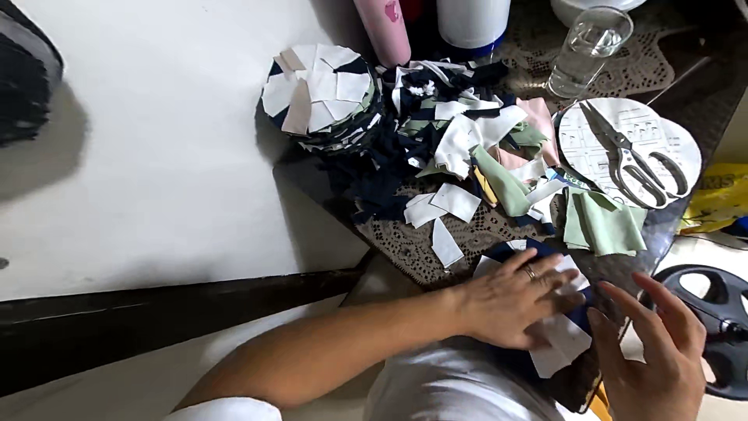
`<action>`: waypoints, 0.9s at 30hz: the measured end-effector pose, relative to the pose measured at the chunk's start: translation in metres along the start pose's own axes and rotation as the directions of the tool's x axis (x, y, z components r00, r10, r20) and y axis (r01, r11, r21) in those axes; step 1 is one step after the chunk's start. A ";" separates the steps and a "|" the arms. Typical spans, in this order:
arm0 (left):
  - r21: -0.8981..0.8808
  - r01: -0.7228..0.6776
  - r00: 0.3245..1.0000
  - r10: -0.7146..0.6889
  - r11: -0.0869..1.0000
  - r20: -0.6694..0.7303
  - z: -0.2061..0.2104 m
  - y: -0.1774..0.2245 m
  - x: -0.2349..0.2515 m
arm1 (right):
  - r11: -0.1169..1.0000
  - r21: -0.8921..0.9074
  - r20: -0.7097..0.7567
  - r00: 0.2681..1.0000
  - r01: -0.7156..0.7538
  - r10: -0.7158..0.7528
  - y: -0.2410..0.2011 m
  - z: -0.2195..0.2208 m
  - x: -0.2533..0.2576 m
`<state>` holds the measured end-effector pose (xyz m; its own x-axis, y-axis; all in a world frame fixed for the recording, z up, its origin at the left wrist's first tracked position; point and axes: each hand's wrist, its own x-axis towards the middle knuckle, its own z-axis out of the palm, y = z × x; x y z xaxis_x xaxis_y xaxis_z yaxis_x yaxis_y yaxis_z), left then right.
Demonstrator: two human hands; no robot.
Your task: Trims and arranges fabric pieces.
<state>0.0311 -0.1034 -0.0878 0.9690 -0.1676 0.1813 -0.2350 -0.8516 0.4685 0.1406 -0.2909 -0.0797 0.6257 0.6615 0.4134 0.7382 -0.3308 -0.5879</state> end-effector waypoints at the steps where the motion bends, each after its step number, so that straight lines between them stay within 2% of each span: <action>1: 0.038 0.063 0.993 -0.059 0.997 -0.103 -0.007 -0.002 -0.004 | 1.000 -0.001 0.004 1.000 0.006 -0.006 0.000 0.000 0.000; 3: 0.143 0.200 0.958 -0.163 0.969 -0.236 -0.027 -0.017 -0.014 | 1.000 -0.001 0.012 1.000 0.014 -0.014 0.000 -0.001 -0.001; 6: 0.299 0.265 0.951 -0.198 0.917 -0.237 -0.060 -0.048 -0.036 | 1.000 -0.014 0.011 1.000 0.024 -0.023 -0.002 -0.001 0.000; 9: 0.407 0.226 0.972 -0.177 0.885 -0.154 -0.078 -0.068 -0.053 | 0.999 -0.011 0.004 0.999 0.044 -0.044 -0.006 0.002 0.001; 12: 0.482 0.127 0.990 -0.079 0.867 -0.119 -0.079 -0.084 -0.060 | 0.999 -0.004 0.005 0.999 0.051 -0.051 -0.010 0.007 0.000; 15: 0.502 0.103 0.987 -0.024 0.859 -0.161 -0.076 -0.091 -0.060 | 0.997 -0.003 0.018 0.997 0.080 -0.080 -0.016 0.012 0.005; 19: 0.472 0.187 0.969 -0.083 0.861 -0.234 -0.071 -0.091 -0.060 | 0.990 0.033 0.078 0.987 0.137 -0.139 -0.030 0.028 0.020; 25: 0.472 0.145 0.989 -0.117 0.870 -0.089 -0.084 -0.090 -0.056 | 0.976 0.079 0.193 0.957 0.203 -0.214 -0.052 0.071 0.049; 27: 0.457 0.156 0.987 -0.118 0.876 -0.111 -0.085 -0.091 -0.056 | 0.977 0.114 0.217 0.955 0.182 -0.203 -0.059 0.083 0.057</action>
<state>-0.0086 0.0254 -0.0675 0.9755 -0.0099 0.2198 -0.0198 -0.9989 0.0431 0.1123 -0.1778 -0.0789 0.3925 0.8450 0.3632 0.8061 -0.1259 -0.5783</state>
